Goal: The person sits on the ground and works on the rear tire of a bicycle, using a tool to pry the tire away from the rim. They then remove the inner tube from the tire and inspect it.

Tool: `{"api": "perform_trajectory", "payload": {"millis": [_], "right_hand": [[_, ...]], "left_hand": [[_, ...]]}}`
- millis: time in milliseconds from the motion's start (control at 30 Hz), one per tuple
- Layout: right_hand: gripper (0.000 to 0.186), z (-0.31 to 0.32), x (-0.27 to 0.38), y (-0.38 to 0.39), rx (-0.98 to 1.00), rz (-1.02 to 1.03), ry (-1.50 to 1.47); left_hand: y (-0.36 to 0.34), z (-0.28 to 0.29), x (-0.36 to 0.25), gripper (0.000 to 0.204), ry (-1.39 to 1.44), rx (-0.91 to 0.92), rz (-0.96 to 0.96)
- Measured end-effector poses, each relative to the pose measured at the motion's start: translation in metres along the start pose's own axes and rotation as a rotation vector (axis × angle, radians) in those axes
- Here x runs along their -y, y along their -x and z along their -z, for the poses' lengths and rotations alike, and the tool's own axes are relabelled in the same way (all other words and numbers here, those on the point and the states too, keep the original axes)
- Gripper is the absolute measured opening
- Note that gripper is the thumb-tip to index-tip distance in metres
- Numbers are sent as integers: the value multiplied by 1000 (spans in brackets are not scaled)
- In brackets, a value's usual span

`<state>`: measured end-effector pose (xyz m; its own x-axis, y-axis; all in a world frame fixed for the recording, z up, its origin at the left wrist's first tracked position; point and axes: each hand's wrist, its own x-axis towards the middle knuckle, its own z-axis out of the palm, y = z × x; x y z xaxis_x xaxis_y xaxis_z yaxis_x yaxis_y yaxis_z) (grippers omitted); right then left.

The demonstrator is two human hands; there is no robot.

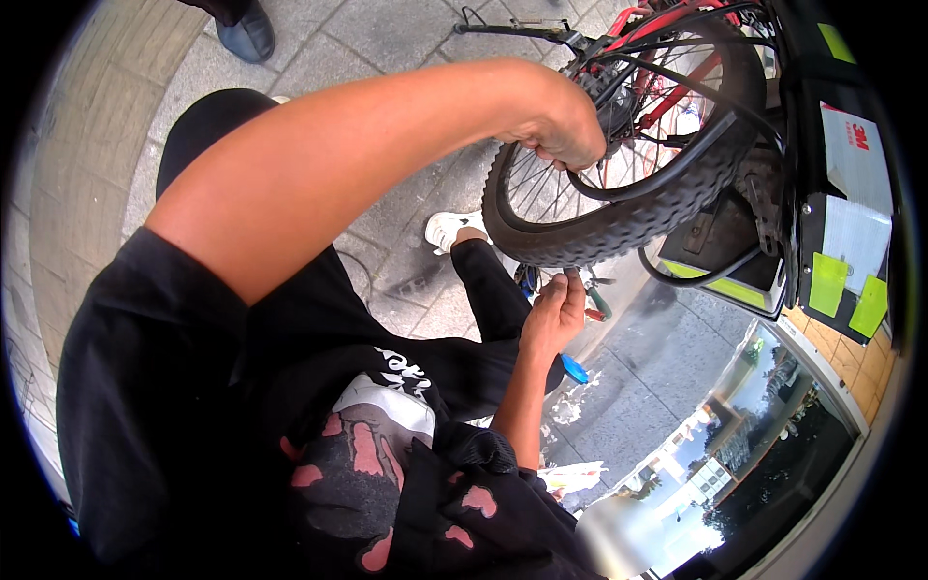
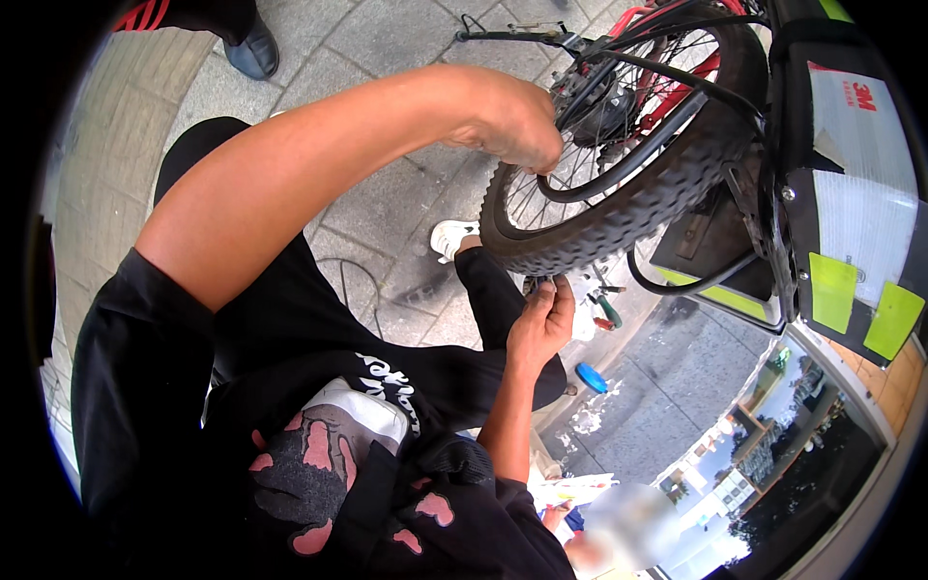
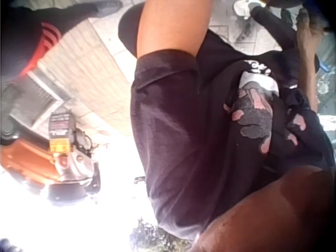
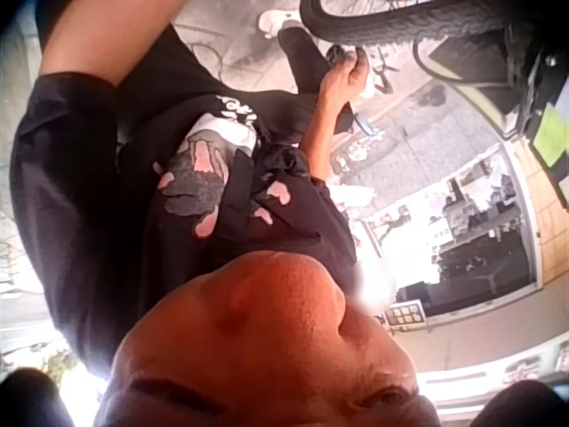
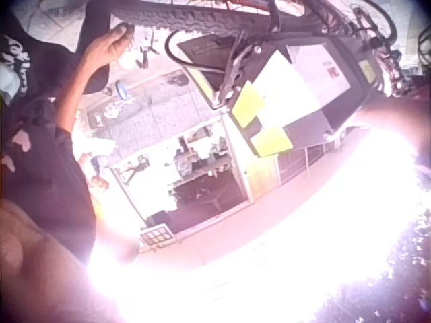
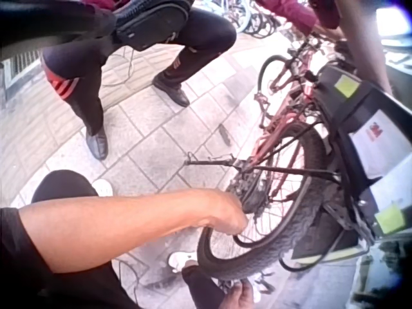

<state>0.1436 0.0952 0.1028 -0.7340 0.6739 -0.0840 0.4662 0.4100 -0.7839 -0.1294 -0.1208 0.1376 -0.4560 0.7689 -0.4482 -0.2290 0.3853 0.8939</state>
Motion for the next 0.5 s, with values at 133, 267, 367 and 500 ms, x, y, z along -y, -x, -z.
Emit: {"api": "perform_trajectory", "payload": {"millis": [133,267,367,500], "right_hand": [[31,-5,7,0,-26,4,-19],[33,1,-1,0,-1,-10,22],[43,6,-10,1,90,33,126],[64,-3,7,14,245,-93,384]], "left_hand": [[-12,-3,6,12,30,5,2],[-11,-3,6,13,24,14,-3],[-4,1,2,41,6,36,-4],[-5,-2,0,40,42,48,-5]]}}
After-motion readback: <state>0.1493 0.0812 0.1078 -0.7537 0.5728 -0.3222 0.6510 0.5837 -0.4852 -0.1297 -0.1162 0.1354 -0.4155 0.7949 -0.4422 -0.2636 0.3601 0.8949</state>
